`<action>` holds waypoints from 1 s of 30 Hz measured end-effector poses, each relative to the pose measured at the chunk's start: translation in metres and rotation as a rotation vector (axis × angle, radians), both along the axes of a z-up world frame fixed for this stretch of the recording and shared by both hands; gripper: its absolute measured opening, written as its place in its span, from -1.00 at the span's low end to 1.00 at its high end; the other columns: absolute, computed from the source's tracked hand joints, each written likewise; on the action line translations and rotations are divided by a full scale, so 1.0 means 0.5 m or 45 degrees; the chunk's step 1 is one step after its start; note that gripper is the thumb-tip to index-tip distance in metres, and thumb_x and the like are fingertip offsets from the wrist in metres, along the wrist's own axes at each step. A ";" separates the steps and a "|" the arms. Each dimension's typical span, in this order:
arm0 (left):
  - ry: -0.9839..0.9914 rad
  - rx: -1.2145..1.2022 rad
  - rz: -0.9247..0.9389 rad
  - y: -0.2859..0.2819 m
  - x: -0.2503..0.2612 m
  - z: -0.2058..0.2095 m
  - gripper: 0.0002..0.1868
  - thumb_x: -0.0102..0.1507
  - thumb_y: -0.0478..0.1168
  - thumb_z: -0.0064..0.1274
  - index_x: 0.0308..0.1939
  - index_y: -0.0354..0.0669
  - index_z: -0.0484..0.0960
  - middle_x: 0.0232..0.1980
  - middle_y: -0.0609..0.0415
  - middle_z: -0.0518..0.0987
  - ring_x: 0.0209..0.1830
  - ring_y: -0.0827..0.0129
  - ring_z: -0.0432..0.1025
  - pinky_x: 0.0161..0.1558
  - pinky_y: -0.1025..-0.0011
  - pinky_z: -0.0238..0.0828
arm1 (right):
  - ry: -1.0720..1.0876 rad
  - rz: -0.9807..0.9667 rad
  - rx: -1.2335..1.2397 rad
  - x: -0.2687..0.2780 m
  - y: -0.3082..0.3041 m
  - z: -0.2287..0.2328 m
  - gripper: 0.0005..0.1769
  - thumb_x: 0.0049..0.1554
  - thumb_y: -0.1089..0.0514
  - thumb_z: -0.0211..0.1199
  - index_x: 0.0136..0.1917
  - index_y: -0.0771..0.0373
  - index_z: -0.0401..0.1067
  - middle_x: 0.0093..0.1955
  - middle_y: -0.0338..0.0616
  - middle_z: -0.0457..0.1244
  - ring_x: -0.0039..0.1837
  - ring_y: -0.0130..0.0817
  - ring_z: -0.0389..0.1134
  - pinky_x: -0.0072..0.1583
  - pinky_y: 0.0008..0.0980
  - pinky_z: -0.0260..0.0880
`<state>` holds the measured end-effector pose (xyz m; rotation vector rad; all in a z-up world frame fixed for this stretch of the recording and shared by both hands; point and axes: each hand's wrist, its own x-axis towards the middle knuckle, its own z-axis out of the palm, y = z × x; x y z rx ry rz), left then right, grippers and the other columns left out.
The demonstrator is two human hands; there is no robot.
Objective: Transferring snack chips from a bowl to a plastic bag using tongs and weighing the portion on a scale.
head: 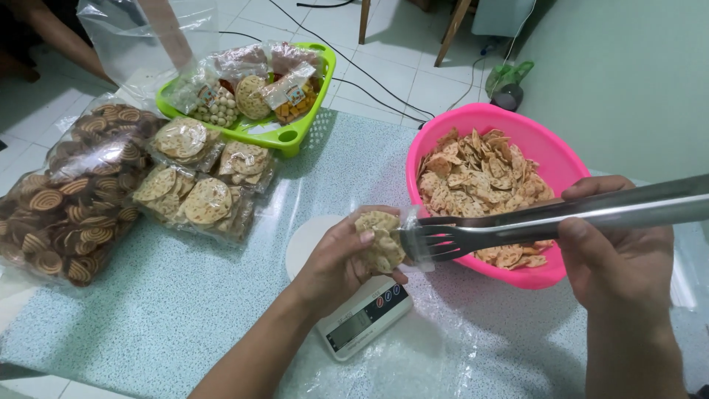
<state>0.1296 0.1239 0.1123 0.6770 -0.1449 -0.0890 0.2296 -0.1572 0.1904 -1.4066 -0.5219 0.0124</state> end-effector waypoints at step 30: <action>0.328 0.082 0.466 0.010 0.012 -0.018 -0.69 0.15 -0.31 0.28 -0.06 -0.34 0.61 -0.20 -0.11 0.66 -0.18 0.19 0.56 -0.11 0.23 0.55 | -0.115 -0.580 -0.607 0.110 -0.030 0.036 -0.60 0.24 0.23 0.40 0.29 0.37 0.39 0.01 -0.06 0.38 0.08 -0.40 0.45 0.14 -0.52 0.51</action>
